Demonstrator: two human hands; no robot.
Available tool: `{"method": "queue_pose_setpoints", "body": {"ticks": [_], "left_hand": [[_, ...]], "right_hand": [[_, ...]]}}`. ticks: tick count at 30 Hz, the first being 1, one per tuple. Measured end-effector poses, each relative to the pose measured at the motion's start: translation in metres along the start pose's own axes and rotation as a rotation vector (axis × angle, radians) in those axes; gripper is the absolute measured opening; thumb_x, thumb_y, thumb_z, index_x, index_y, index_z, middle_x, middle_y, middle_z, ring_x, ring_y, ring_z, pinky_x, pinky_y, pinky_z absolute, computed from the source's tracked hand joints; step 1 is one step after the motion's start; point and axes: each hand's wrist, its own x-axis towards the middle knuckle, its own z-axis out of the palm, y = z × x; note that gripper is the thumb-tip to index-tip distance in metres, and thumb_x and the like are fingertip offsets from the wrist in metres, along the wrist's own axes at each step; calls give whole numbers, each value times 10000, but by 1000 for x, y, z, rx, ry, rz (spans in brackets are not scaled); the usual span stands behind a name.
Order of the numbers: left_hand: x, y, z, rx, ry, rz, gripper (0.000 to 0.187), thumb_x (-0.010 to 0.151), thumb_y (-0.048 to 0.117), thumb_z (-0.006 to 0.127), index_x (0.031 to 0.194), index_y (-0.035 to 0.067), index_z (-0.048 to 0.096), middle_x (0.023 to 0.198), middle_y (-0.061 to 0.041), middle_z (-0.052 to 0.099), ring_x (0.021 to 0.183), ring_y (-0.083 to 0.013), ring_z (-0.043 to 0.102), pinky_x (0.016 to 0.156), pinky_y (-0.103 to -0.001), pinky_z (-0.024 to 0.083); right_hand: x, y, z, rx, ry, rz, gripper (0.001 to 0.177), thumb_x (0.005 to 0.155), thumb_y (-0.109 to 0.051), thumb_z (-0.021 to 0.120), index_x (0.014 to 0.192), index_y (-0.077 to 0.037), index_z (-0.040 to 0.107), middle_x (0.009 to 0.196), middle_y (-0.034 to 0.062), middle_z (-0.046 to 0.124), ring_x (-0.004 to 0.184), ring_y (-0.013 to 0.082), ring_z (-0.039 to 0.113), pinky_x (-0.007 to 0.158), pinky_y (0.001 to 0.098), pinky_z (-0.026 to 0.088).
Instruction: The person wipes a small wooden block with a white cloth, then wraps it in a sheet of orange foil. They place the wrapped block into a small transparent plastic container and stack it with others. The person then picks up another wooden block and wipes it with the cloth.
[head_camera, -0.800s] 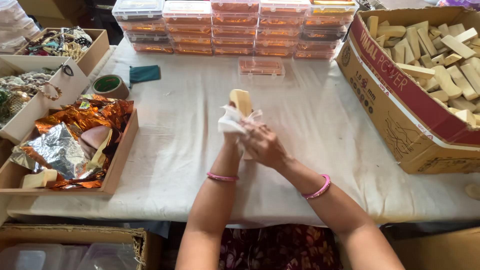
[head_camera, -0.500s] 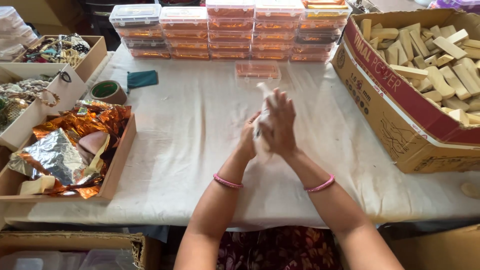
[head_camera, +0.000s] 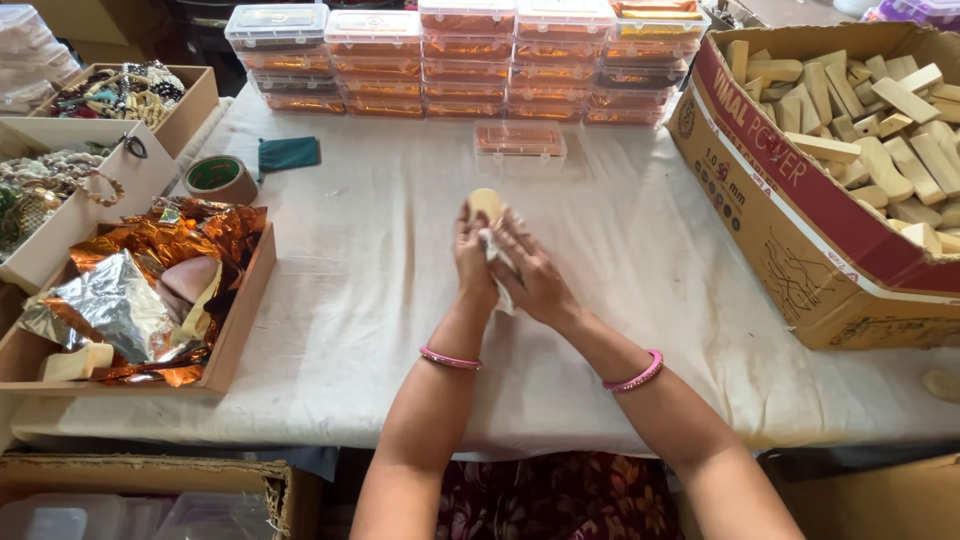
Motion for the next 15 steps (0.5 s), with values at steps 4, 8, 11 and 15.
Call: {"method": "queue_pose_setpoints", "body": {"ticks": [4,8,11,15], "left_hand": [[-14,44,22,-50,168,22,522,1051,199,496,1549,188,338,1415,-134,538,1245,-280,567,983,-421,546],[-33,56,48,27,226,-102,683,982,228,510,1593,293,211,1409,-103,500,1203,-275,560,953,-453,544],[-28,37,36,131,70,-70,817,956,181,575,1624,284,114,1383,-132,486,1194,-264,557,979,-422,531],[-32,45,38,493,-287,21,1074,805,135,788,1602,183,70,1255,-126,572,1125,-241,623,1009,-395,559]], "right_hand": [[-8,19,9,137,-22,188,390,980,-190,705,1365,-135,679,1458,97,675,1360,237,666,1133,308,552],[-1,28,11,522,76,525,395,948,-183,745,1308,-68,628,1257,73,695,1156,181,679,988,293,539],[2,40,5,873,66,654,477,831,-98,740,1285,-90,593,1196,45,664,1080,141,637,924,283,529],[-6,86,-13,909,346,574,371,691,13,646,1056,-45,661,1194,39,690,1046,156,669,849,303,563]]}}
